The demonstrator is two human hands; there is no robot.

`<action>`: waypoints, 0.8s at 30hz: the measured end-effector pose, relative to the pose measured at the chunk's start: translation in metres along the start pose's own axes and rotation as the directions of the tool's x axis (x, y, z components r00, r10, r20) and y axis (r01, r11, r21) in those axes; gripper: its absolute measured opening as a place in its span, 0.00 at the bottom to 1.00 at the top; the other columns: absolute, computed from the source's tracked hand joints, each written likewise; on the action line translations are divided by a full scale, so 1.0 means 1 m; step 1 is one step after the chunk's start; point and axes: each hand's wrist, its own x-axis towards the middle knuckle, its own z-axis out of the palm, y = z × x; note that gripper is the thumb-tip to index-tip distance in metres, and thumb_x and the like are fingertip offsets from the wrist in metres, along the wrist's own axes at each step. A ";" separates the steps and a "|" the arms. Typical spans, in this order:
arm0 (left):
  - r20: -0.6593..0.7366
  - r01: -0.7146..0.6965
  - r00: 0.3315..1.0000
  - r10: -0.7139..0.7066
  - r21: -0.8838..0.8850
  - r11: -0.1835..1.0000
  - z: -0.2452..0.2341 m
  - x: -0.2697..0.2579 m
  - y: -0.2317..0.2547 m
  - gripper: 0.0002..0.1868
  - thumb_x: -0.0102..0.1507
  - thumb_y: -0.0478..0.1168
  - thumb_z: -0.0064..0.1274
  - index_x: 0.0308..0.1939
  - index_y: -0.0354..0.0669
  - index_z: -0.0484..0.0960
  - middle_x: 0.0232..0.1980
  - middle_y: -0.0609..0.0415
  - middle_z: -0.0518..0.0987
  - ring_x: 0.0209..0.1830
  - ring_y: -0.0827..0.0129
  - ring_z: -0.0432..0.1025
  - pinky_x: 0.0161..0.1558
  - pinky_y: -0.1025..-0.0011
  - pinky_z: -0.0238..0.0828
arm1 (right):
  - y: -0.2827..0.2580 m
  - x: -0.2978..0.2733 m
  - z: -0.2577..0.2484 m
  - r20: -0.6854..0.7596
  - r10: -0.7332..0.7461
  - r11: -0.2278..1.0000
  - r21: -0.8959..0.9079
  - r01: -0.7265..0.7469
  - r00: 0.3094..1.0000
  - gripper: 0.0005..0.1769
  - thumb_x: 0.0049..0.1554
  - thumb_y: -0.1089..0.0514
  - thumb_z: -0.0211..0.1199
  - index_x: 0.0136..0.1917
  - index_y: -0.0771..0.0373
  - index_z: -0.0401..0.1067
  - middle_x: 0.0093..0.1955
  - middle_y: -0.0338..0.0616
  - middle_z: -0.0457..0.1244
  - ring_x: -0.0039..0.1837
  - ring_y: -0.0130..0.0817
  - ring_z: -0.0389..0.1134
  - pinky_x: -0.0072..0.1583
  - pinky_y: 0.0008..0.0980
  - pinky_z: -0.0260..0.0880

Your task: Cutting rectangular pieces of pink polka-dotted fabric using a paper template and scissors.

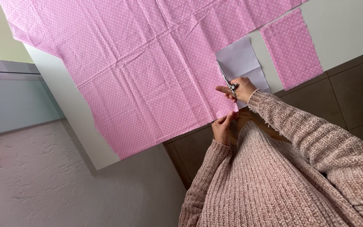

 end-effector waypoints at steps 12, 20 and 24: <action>-0.004 -0.010 1.000 0.010 0.016 1.000 0.004 -0.003 0.006 0.13 0.67 0.38 0.59 0.45 0.26 0.87 0.43 0.47 0.87 0.41 0.72 0.80 0.49 0.74 0.77 | -0.010 0.013 -0.003 0.002 0.040 0.999 0.001 -0.040 0.999 0.34 0.48 0.31 0.71 0.31 0.68 0.73 0.30 0.40 0.68 0.30 0.24 0.67 0.36 0.26 0.72; -0.007 0.014 1.000 -0.014 -0.039 0.999 0.002 -0.002 0.001 0.12 0.66 0.37 0.60 0.45 0.27 0.87 0.43 0.47 0.87 0.41 0.72 0.80 0.47 0.74 0.77 | -0.011 0.019 -0.004 -0.019 0.019 0.999 0.038 -0.018 1.000 0.33 0.49 0.32 0.72 0.34 0.68 0.75 0.30 0.42 0.68 0.30 0.24 0.66 0.36 0.26 0.70; -0.018 0.038 0.999 -0.038 -0.011 0.999 0.005 -0.004 0.009 0.13 0.66 0.38 0.61 0.45 0.27 0.87 0.43 0.48 0.87 0.39 0.73 0.79 0.46 0.75 0.76 | -0.017 0.025 -0.005 0.003 0.022 0.998 0.066 -0.022 1.000 0.33 0.49 0.32 0.71 0.35 0.68 0.75 0.31 0.40 0.68 0.31 0.23 0.67 0.36 0.25 0.72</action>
